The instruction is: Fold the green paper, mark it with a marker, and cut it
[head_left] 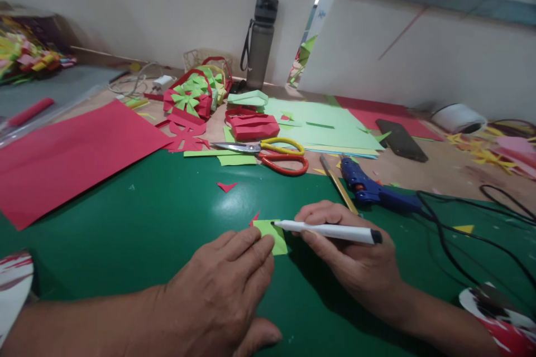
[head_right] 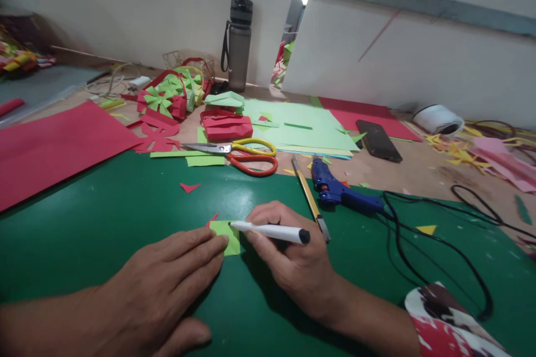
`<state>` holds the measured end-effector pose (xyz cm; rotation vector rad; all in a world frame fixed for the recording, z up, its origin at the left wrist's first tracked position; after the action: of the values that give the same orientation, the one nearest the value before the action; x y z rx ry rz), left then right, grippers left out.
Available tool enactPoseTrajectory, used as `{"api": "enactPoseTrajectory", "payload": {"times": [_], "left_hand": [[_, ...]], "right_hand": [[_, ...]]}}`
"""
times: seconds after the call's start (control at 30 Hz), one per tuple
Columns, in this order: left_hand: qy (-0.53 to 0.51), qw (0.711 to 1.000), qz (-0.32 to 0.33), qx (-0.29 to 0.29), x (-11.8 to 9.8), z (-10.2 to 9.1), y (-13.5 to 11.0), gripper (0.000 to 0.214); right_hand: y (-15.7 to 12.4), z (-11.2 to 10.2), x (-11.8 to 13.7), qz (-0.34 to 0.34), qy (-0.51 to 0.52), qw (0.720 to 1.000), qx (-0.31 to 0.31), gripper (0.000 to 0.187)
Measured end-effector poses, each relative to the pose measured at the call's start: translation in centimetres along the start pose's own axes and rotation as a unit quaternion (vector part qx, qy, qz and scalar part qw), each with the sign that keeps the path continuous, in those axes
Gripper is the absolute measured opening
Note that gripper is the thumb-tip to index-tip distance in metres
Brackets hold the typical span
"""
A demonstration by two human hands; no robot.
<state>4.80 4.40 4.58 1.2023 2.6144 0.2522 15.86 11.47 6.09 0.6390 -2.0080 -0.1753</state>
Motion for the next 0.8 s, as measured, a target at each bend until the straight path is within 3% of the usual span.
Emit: {"api": "enactPoseTrajectory", "payload": {"times": [0.13,0.37,0.8], "left_hand": [[-0.005,1.000,0.007,0.016,-0.1,0.3,-0.1,0.048],[-0.008,1.000,0.011,0.023,0.0,0.5,-0.1,0.049],[0.015,0.999,0.026,0.021,0.1,0.4,0.1,0.049]], "right_hand": [[-0.2,0.2,0.1,-0.010,-0.011,1.000,0.016,0.011],[-0.4,-0.9,0.2,-0.005,-0.012,1.000,-0.015,0.010],[-0.5,-0.3,0.2,-0.013,-0.014,1.000,0.011,0.010]]}}
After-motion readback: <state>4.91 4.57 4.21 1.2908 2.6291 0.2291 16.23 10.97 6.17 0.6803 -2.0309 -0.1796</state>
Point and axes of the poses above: each hand's wrist, its own y-axis towards the middle knuckle, its own z-axis out of the palm, x = y × z, the point moved 9 cm from there along y, towards the middle knuckle, and after that the axes turned 4 degrees about z, right-handed, at the moved point
